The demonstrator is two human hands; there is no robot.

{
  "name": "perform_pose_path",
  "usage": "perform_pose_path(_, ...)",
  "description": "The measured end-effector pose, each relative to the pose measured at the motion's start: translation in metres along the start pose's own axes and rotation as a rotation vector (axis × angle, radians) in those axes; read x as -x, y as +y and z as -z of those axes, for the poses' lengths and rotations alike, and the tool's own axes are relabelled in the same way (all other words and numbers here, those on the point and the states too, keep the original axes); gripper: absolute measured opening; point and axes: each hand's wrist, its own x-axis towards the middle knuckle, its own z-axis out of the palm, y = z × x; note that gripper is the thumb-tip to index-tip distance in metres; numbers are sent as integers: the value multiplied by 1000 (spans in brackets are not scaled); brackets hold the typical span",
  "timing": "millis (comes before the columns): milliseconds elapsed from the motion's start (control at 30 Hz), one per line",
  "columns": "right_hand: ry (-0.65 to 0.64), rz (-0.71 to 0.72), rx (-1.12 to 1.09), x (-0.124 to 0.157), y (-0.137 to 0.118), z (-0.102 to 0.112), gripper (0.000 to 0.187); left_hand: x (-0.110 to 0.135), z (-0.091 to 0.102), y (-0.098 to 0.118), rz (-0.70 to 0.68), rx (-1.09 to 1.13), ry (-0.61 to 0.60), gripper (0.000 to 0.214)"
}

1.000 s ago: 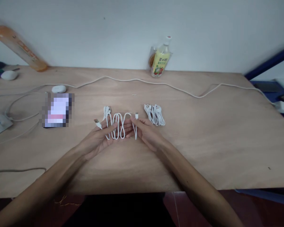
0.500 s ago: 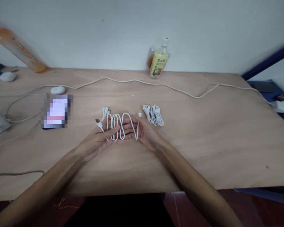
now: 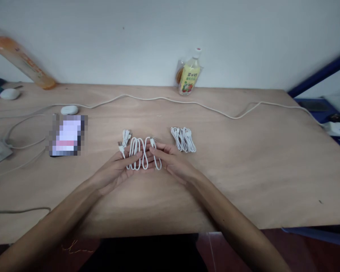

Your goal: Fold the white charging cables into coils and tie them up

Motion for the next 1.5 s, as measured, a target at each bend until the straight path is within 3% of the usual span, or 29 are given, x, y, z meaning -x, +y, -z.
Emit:
perform_pose_path(300, 11, 7, 28, -2, 0, -1, 28, -1, 4, -2, -8, 25, -3, 26)
perform_pose_path(767, 90, 22, 170, -4, 6, -2, 38, -3, 7, -8, 12, 74, -7, 21)
perform_pose_path(1267, 160, 121, 161, -5, 13, -2, 32, -2, -1, -4, -51, 129, 43, 41)
perform_pose_path(1500, 79, 88, 196, -3, 4, -2, 29, -1, 1, -3, -69, 81, 21, 37)
